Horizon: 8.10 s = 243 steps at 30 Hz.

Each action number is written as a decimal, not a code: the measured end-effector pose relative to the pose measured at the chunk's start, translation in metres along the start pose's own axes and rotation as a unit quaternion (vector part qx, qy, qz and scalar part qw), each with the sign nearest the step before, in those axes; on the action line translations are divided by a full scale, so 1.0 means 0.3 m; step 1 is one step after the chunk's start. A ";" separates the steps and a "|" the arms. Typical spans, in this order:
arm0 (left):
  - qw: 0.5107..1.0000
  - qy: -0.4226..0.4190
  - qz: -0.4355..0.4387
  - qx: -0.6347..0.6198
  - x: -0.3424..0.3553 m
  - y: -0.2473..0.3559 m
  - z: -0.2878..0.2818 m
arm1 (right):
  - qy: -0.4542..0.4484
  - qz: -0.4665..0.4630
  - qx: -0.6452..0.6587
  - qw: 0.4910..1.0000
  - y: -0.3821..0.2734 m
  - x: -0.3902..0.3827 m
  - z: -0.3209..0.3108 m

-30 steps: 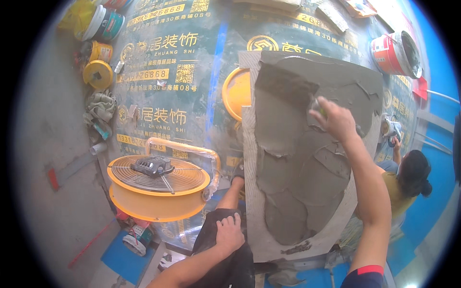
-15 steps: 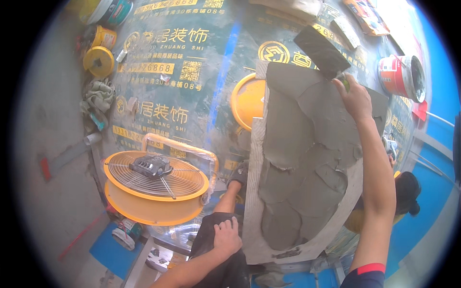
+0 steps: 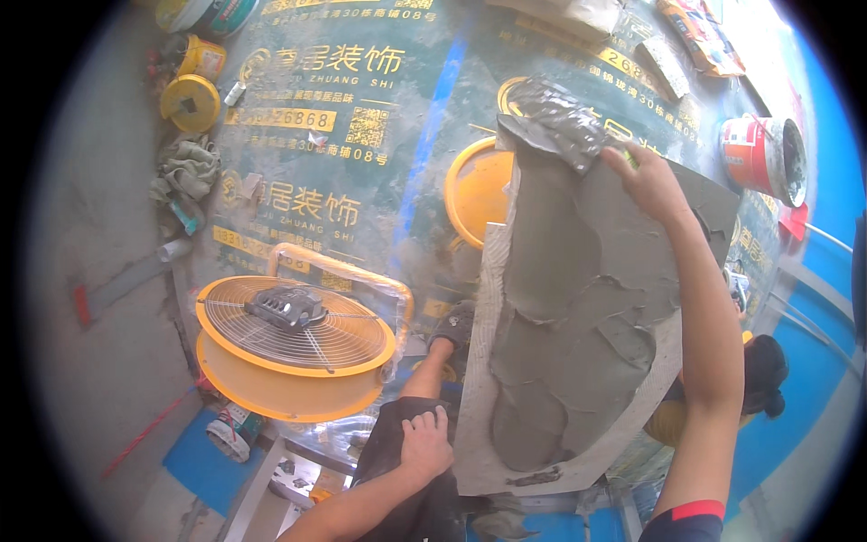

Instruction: The person applies mortar or adhesive to the back of a large tile using a notched trowel, spreading the material across the surface in several strokes.

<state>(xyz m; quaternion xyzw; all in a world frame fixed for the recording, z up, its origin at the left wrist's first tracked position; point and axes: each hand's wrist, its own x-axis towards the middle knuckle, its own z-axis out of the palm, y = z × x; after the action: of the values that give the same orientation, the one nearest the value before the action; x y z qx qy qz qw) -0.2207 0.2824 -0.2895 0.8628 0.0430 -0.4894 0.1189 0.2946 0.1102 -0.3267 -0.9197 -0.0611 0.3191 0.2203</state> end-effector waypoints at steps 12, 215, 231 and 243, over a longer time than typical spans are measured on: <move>1.000 -0.018 -0.011 0.017 -0.023 -0.003 0.002 | 0.093 -0.001 -0.037 0.995 0.058 -0.269 0.061; 0.960 0.036 0.105 0.256 -0.040 -0.064 0.139 | 0.380 0.286 0.800 0.365 0.269 -1.111 0.974; 0.974 0.008 0.063 0.219 -0.026 -0.012 0.092 | 0.158 0.220 0.149 0.951 0.337 -1.104 0.787; 0.964 0.003 0.077 0.255 -0.009 -0.040 0.104 | 0.310 0.416 0.352 0.779 0.684 -1.193 0.703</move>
<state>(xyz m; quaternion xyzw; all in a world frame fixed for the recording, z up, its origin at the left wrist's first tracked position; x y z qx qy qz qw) -0.2503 0.2864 -0.3045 0.8668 -0.1495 -0.4708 -0.0681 -0.1229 -0.0868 -0.3648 -0.7635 0.5155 0.0767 0.3813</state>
